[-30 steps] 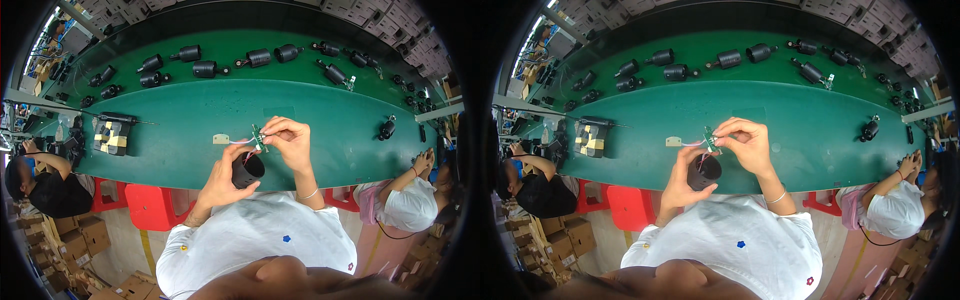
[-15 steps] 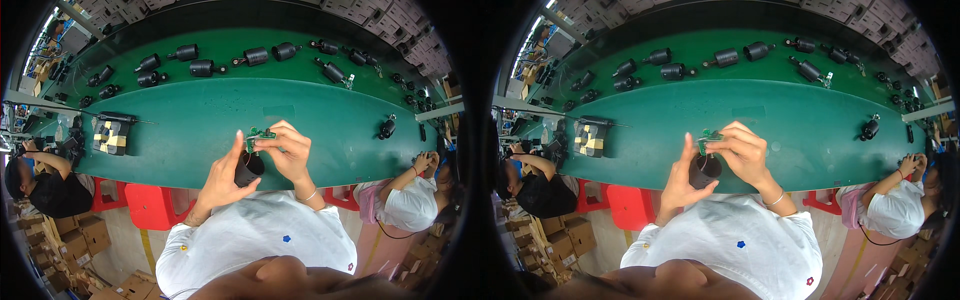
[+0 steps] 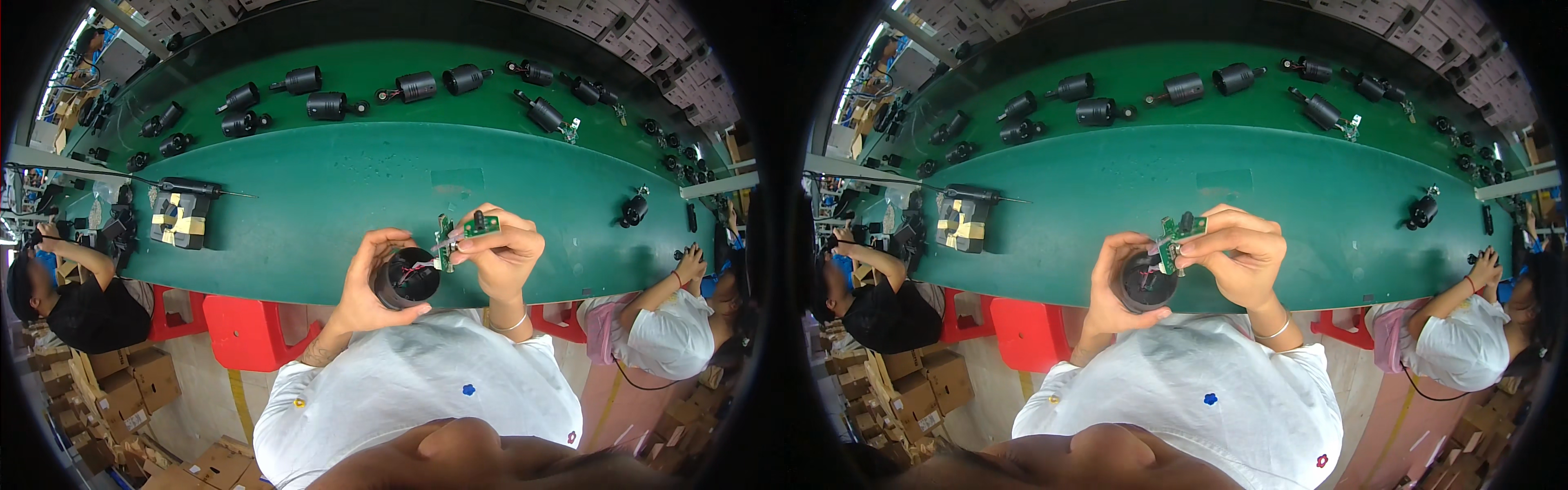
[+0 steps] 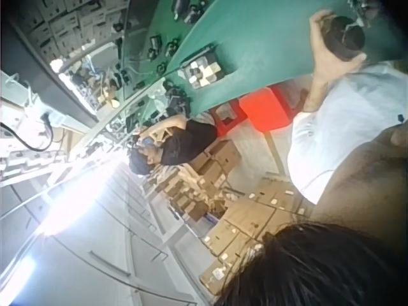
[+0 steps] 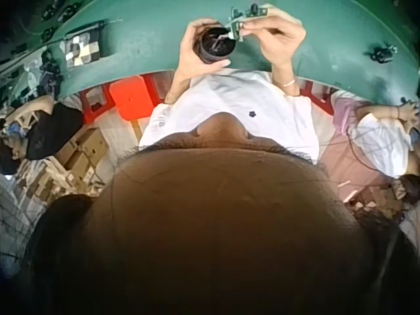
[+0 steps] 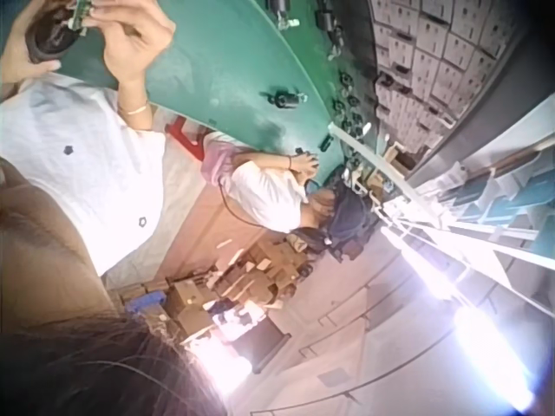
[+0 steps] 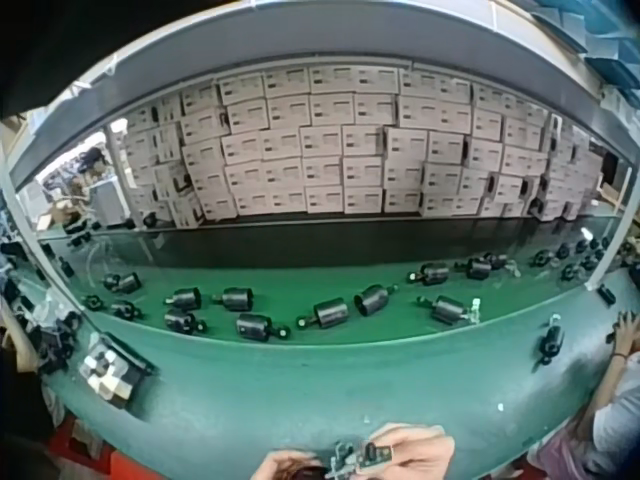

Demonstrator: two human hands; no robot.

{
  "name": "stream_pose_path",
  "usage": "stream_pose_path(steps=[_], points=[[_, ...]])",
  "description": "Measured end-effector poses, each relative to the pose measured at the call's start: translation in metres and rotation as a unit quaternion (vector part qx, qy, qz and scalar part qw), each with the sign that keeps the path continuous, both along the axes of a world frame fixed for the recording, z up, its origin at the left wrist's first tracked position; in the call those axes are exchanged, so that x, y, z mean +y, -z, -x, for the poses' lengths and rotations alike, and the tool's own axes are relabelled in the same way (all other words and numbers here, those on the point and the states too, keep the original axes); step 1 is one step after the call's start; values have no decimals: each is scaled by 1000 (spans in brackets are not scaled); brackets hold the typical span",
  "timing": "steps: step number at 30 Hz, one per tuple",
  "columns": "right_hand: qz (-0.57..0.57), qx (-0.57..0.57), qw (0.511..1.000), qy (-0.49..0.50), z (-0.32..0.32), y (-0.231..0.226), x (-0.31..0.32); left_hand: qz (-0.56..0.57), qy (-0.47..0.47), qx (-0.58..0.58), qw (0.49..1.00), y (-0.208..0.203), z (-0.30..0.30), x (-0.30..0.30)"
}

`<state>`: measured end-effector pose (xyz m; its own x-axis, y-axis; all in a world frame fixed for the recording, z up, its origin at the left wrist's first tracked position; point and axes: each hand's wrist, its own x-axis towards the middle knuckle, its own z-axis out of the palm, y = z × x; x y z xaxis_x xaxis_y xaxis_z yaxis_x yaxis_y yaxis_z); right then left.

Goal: Assembling electronic circuit boards into black cylindrical housings at a factory workbench.

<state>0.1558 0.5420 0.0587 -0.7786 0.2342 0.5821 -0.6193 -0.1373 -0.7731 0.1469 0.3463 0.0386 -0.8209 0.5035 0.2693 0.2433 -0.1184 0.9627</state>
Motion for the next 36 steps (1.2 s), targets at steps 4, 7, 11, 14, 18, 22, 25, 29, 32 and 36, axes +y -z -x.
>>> stream_pose_path(steps=[4,7,11,14,18,22,25,29,32,36], points=[[30,-15,999,-22,0,1,1,-24,24,-37,999,0,2,1],[13,-8,999,-29,2,-1,2,-53,65,-98,992,-3,2,3],[21,-13,999,-48,3,-4,0,-70,57,-129,988,0,-2,12],[23,-19,998,-63,3,-6,3,-82,59,-125,987,3,-1,17],[20,-30,995,-95,2,-8,10,-99,67,-82,989,5,6,21],[60,-51,982,-170,2,-11,15,-100,90,-143,981,6,12,13],[42,-37,986,-160,4,-11,16,-112,83,-163,977,2,11,14],[9,-19,990,-138,5,-12,16,-125,70,-172,975,-1,6,17],[-37,-9,994,-104,3,-15,16,-129,50,-137,981,-2,0,21],[-80,-6,993,-92,-2,-16,17,-114,-3,-74,991,-4,-3,36]])
